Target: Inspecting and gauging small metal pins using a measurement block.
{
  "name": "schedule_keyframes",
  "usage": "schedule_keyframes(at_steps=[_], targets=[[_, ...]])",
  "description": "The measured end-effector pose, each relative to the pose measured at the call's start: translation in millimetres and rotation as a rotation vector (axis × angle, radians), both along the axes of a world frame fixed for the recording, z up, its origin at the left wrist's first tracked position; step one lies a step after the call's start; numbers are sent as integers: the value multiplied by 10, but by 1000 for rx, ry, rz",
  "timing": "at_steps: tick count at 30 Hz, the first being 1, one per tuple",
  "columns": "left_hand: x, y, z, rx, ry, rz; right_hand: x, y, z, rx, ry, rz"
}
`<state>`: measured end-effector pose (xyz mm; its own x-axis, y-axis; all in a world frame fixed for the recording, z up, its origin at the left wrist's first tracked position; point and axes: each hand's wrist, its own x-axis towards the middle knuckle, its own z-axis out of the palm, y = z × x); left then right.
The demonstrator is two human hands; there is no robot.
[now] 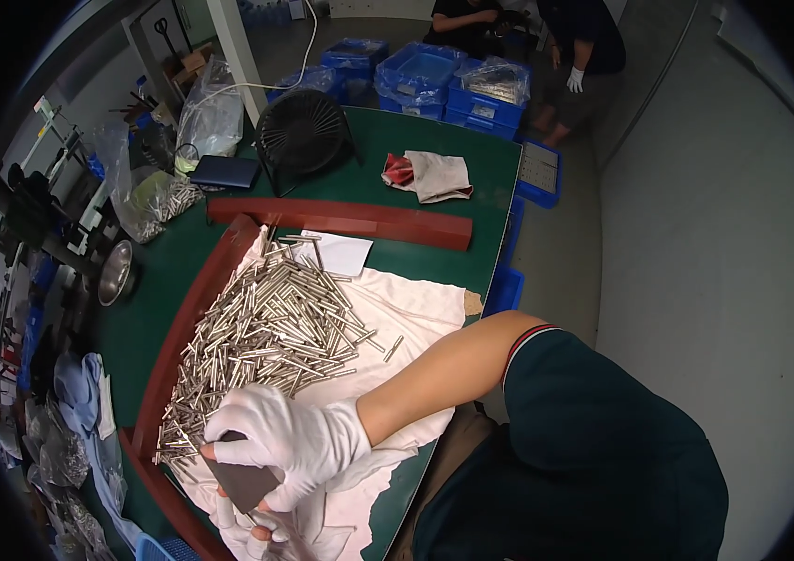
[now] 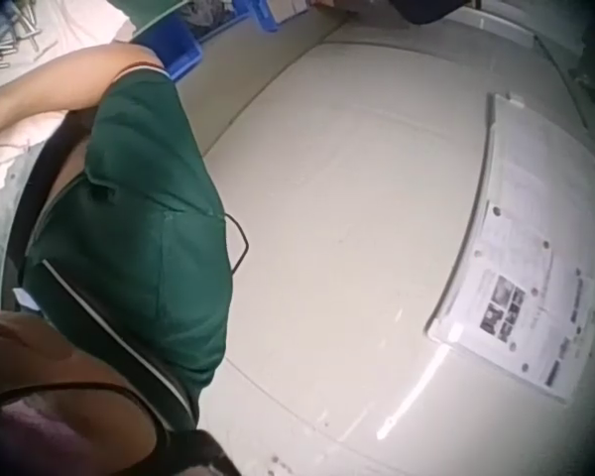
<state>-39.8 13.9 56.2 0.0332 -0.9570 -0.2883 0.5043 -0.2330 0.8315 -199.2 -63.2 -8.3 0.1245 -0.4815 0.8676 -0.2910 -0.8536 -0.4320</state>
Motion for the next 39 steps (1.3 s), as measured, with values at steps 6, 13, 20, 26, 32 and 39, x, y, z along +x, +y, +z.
schedule_keyframes(at_steps=[6,13,20,26,32,39], targets=[[251,16,-235,35,170,-77,18,-24,-6,-69,-36,-29],[304,21,-396,34,-60,-216,38,2,11,-39,-20,39],[240,-120,-497,19,-53,-425,-185,-23,167,77,132,42],[318,-151,-368,35,117,-382,-173,-20,199,226,156,54],[414,-157,-443,-26,208,-381,-187,4,184,215,298,95],[388,-155,-322,20,147,-416,-67,7,198,204,267,123]])
